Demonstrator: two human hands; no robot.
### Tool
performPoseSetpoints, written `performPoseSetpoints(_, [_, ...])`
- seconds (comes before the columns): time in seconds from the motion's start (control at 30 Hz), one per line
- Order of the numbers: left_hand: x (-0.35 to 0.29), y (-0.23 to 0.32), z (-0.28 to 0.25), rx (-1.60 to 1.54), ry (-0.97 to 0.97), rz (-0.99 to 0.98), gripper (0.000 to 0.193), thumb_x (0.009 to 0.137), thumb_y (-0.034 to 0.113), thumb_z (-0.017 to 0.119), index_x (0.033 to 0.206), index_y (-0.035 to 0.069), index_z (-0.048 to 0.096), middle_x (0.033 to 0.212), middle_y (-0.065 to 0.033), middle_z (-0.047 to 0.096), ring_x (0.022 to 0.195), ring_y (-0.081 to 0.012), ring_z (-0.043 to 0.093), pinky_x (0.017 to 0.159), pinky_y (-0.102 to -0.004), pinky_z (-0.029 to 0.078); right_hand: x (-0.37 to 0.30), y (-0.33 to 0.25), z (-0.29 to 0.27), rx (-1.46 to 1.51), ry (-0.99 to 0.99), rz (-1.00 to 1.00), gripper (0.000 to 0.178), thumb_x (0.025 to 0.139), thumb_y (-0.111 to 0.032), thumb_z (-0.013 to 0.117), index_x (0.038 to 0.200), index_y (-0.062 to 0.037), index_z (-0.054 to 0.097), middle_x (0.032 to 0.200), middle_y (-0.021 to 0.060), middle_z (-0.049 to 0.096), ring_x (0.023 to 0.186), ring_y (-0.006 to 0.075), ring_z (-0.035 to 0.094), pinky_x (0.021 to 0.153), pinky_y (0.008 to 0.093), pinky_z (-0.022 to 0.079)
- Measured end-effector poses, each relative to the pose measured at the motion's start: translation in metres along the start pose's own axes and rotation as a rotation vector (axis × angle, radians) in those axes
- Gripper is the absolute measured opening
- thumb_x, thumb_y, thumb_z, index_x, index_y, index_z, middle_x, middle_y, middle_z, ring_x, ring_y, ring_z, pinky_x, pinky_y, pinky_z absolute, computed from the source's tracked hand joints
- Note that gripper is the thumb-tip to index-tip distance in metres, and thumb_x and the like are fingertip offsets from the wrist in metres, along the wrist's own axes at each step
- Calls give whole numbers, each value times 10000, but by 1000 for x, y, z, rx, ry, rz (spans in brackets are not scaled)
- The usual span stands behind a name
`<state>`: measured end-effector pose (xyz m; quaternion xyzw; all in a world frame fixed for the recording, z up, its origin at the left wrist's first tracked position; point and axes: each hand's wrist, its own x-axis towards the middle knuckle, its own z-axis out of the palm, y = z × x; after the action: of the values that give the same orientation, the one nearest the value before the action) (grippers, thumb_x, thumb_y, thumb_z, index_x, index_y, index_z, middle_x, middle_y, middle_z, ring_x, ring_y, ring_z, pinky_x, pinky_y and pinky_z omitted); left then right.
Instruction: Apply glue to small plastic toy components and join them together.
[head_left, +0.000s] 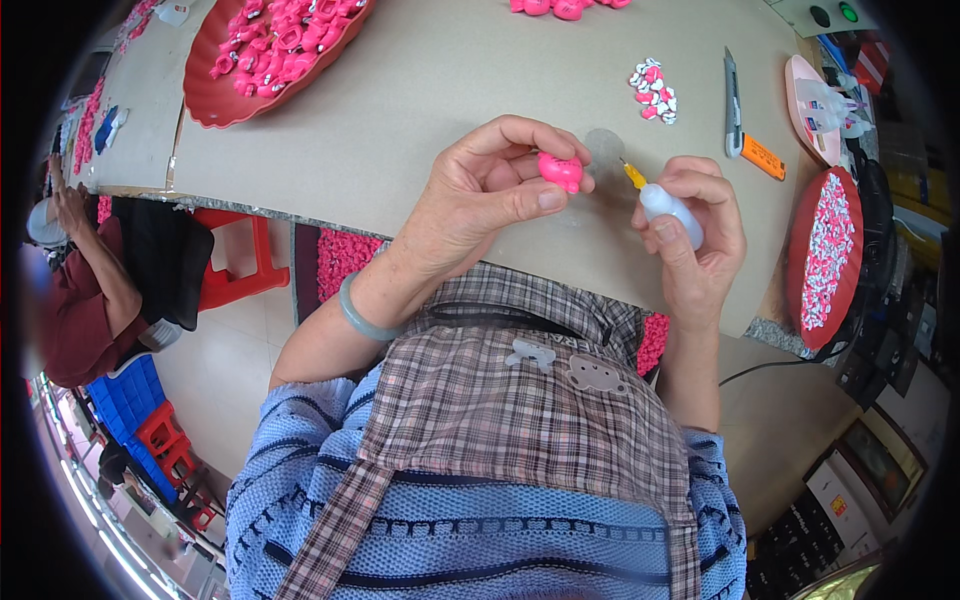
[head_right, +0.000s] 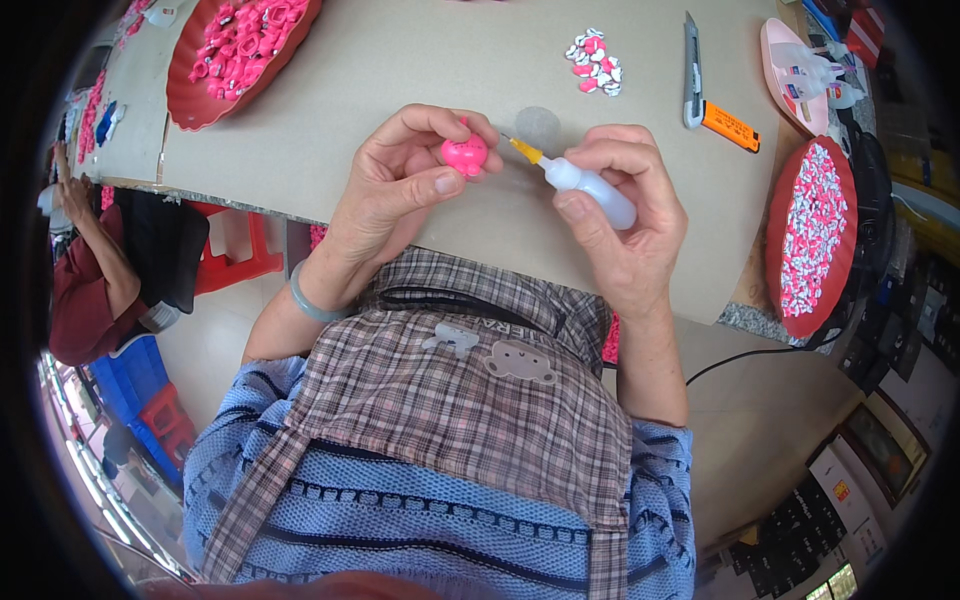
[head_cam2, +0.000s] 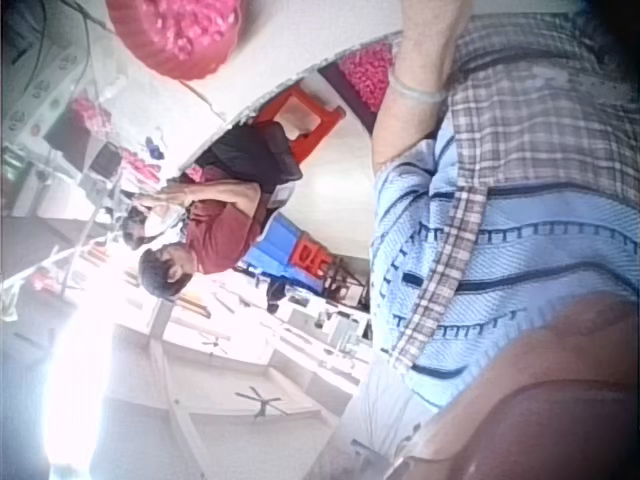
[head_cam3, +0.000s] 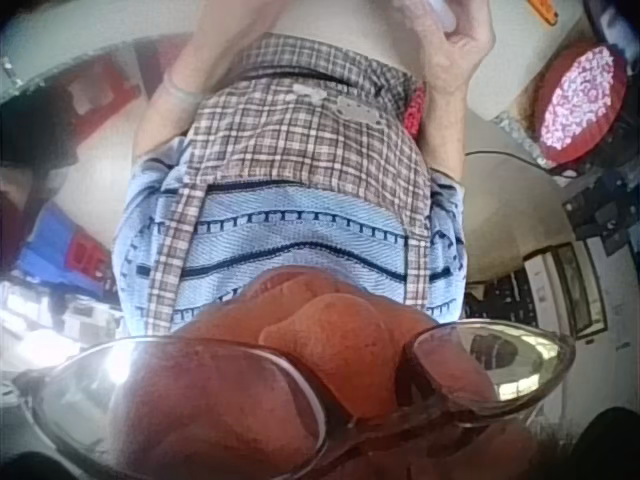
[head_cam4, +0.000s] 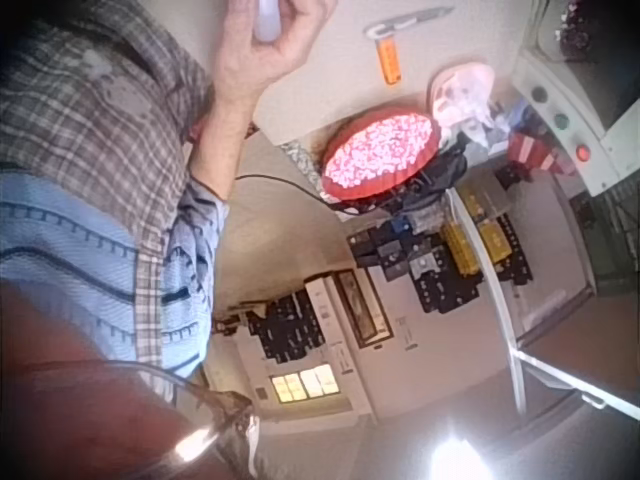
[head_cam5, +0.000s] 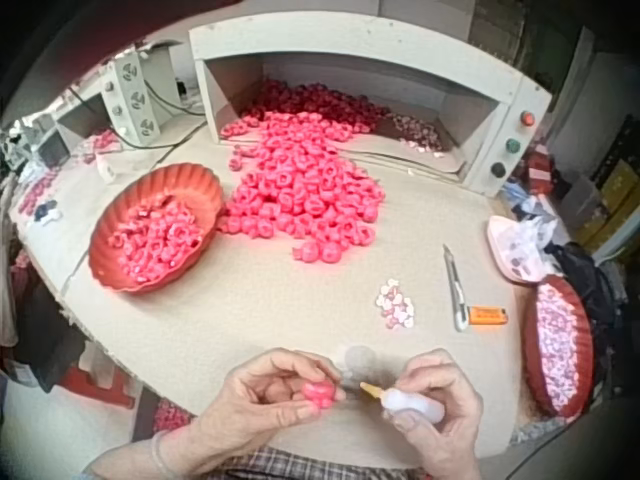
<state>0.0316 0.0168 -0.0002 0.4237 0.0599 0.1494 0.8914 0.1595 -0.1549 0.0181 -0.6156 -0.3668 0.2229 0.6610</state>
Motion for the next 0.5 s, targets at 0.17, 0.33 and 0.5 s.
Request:
performPoseSetpoints(0.17, [0, 0, 1, 0, 25, -29, 335, 788, 34, 692, 1085, 41, 536, 1132, -167, 579, 988, -223, 620, 892, -314, 491, -1, -5, 1, 32, 132, -42, 392, 757, -74, 760, 1063, 15, 533, 1020, 110, 559, 872, 134, 575, 762, 253, 484])
performPoseSetpoints(0.33, [1, -2, -1, 19, 8, 10, 357, 806, 32, 675, 1130, 31, 526, 1162, -184, 578, 1004, -225, 620, 913, -333, 493, 0, -9, 7, 91, 295, -31, 459, 713, -50, 795, 1078, 17, 525, 998, 128, 617, 904, 161, 619, 775, 258, 520])
performPoseSetpoints(0.5, [0, -4, -3, 28, -7, 19, 356, 817, 31, 664, 1147, 27, 531, 1184, -195, 571, 1024, -225, 613, 930, -345, 489, 1, -16, 9, -63, 260, -83, 494, 709, -38, 793, 1113, 14, 513, 964, 133, 635, 910, 168, 626, 780, 264, 532])
